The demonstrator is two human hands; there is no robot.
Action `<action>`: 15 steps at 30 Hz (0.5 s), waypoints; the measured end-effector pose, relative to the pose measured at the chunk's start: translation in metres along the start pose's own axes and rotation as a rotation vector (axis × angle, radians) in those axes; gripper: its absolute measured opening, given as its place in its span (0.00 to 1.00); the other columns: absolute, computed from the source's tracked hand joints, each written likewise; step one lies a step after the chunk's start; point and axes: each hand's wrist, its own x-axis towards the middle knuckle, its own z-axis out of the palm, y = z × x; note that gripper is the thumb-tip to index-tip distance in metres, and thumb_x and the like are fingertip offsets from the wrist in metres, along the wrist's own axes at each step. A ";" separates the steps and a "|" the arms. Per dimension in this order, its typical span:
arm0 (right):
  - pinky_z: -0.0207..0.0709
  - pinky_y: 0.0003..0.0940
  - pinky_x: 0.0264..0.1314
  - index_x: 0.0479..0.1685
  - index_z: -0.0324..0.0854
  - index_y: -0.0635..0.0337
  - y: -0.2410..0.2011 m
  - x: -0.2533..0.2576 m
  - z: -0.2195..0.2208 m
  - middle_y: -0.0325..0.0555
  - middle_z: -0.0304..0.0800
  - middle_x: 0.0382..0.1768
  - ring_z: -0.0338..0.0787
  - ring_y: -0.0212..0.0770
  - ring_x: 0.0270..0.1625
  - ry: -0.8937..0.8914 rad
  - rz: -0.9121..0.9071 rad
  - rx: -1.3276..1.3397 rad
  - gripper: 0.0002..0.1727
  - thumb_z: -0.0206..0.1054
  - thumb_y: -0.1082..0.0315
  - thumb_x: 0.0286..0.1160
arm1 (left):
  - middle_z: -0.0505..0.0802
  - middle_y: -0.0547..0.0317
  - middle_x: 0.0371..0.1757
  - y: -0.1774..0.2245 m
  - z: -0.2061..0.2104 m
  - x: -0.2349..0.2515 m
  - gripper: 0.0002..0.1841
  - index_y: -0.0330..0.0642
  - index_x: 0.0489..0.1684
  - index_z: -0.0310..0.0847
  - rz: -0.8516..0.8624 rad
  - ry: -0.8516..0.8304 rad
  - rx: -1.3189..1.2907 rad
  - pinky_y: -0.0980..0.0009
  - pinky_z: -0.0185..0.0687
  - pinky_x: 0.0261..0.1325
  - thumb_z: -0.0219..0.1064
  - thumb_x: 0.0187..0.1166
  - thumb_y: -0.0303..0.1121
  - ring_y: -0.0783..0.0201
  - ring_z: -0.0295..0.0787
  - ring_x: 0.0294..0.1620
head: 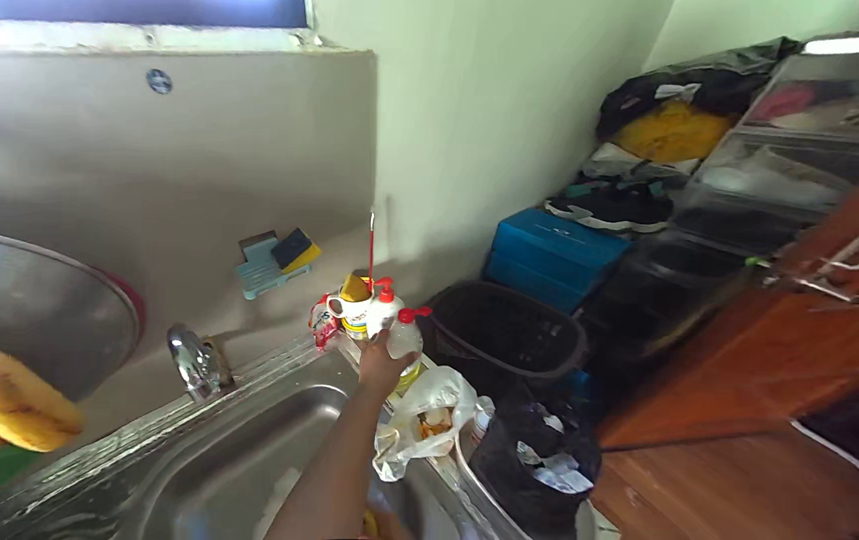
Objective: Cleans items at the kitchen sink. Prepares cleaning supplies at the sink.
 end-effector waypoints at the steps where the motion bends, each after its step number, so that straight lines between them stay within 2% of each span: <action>1: 0.85 0.41 0.44 0.65 0.77 0.68 -0.002 -0.001 -0.002 0.51 0.89 0.44 0.88 0.40 0.40 0.039 0.018 0.165 0.26 0.64 0.52 0.83 | 0.82 0.37 0.77 -0.003 0.006 -0.001 0.40 0.38 0.82 0.72 -0.020 0.033 -0.065 0.41 0.68 0.82 0.80 0.71 0.49 0.39 0.76 0.79; 3: 0.88 0.42 0.47 0.70 0.72 0.64 -0.002 0.003 -0.006 0.50 0.87 0.51 0.90 0.41 0.45 0.068 0.067 0.457 0.24 0.67 0.61 0.80 | 0.84 0.35 0.74 -0.016 0.010 -0.015 0.38 0.37 0.82 0.71 -0.047 0.182 -0.240 0.39 0.74 0.76 0.78 0.74 0.48 0.39 0.81 0.74; 5: 0.90 0.51 0.52 0.74 0.69 0.61 0.006 0.011 -0.010 0.54 0.88 0.57 0.92 0.50 0.52 -0.003 0.078 0.611 0.23 0.60 0.61 0.84 | 0.85 0.40 0.73 -0.032 -0.001 -0.035 0.37 0.38 0.83 0.68 0.034 0.377 -0.378 0.44 0.78 0.75 0.77 0.76 0.44 0.47 0.84 0.72; 6: 0.90 0.54 0.54 0.75 0.69 0.60 0.009 0.014 -0.012 0.58 0.88 0.59 0.93 0.55 0.55 -0.049 0.083 0.653 0.23 0.55 0.59 0.87 | 0.87 0.44 0.71 -0.040 -0.013 -0.049 0.33 0.37 0.80 0.71 0.133 0.451 -0.361 0.48 0.80 0.75 0.77 0.76 0.40 0.52 0.85 0.71; 8: 0.89 0.58 0.55 0.79 0.67 0.57 0.008 0.014 -0.016 0.61 0.89 0.61 0.93 0.60 0.58 -0.111 0.134 0.721 0.27 0.42 0.53 0.91 | 0.86 0.51 0.74 -0.066 -0.043 -0.081 0.27 0.36 0.74 0.78 0.398 0.511 -0.082 0.53 0.72 0.84 0.73 0.74 0.31 0.57 0.78 0.79; 10: 0.90 0.56 0.51 0.80 0.66 0.54 0.002 0.013 -0.018 0.61 0.91 0.58 0.94 0.61 0.55 -0.140 0.203 0.770 0.29 0.33 0.49 0.93 | 0.90 0.56 0.71 -0.090 -0.073 -0.112 0.18 0.42 0.61 0.89 0.653 0.537 0.306 0.44 0.58 0.90 0.68 0.71 0.29 0.55 0.75 0.83; 11: 0.90 0.55 0.48 0.81 0.66 0.54 0.000 0.013 -0.018 0.62 0.92 0.57 0.95 0.61 0.54 -0.151 0.229 0.788 0.30 0.32 0.49 0.94 | 0.91 0.60 0.69 -0.099 -0.086 -0.127 0.16 0.49 0.58 0.91 0.734 0.522 0.479 0.40 0.56 0.90 0.65 0.74 0.29 0.55 0.77 0.81; 13: 0.91 0.53 0.45 0.80 0.66 0.53 0.000 0.014 -0.021 0.61 0.92 0.58 0.95 0.60 0.53 -0.170 0.251 0.800 0.30 0.31 0.48 0.95 | 0.92 0.66 0.66 -0.112 -0.107 -0.154 0.17 0.59 0.58 0.92 0.804 0.459 0.733 0.38 0.56 0.88 0.61 0.80 0.29 0.59 0.80 0.78; 15: 0.91 0.52 0.44 0.80 0.66 0.54 0.001 0.015 -0.021 0.61 0.91 0.60 0.95 0.60 0.53 -0.186 0.263 0.808 0.30 0.32 0.48 0.95 | 0.92 0.67 0.68 -0.123 -0.118 -0.178 0.19 0.63 0.61 0.90 0.816 0.385 0.892 0.39 0.59 0.86 0.60 0.81 0.28 0.59 0.81 0.77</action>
